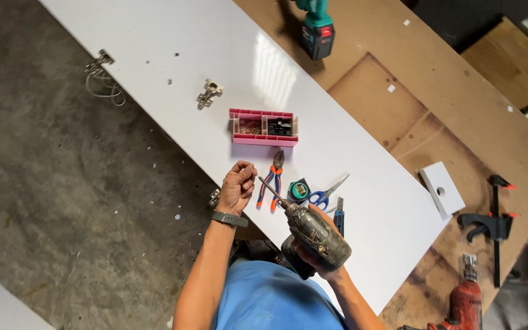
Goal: Installing and adjusting metal hinges on a white cabinet door panel using pliers and a cordless drill.
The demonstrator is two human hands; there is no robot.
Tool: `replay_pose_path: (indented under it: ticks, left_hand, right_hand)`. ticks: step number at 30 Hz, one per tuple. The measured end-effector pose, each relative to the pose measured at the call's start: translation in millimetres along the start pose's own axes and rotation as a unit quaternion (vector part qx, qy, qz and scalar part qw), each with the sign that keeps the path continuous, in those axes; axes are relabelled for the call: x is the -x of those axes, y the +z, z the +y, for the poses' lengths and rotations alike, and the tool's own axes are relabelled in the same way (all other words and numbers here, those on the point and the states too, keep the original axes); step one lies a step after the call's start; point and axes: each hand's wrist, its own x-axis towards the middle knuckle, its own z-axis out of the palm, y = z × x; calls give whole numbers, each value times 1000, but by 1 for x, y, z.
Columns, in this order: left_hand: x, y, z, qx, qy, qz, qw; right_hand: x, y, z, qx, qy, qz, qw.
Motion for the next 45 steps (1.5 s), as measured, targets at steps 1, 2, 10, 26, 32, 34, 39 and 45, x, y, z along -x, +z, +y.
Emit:
replay_pose_path:
  ticks: [1, 2, 10, 26, 32, 34, 39, 45]
  left_hand:
    - [7, -1, 0, 16, 4, 13, 1000]
    - [12, 0, 2, 17, 14, 18, 1000]
    - [-57, -36, -2, -85, 61, 180, 978]
    - [-104, 10, 9, -95, -25, 196, 976]
    - [-14, 25, 13, -126, -7, 75, 989]
    - [19, 50, 25, -182, -26, 21, 983]
    - [50, 7, 15, -128, -47, -38, 990]
    - [76, -11, 2, -79, -13, 7, 997]
  right_hand:
    - [-1, 2, 0, -60, 1, -11, 998]
    - [0, 3, 4, -62, 1, -21, 998]
    - [15, -6, 6, -52, -4, 10, 999]
    - [23, -25, 9, 98, 1, 76, 992]
    - [5, -14, 3, 77, -45, 15, 996]
    - [5, -12, 8, 89, -52, -5, 995]
    - [13, -10, 13, 12, 4, -43, 999]
    - [17, -11, 19, -48, 44, -78, 995]
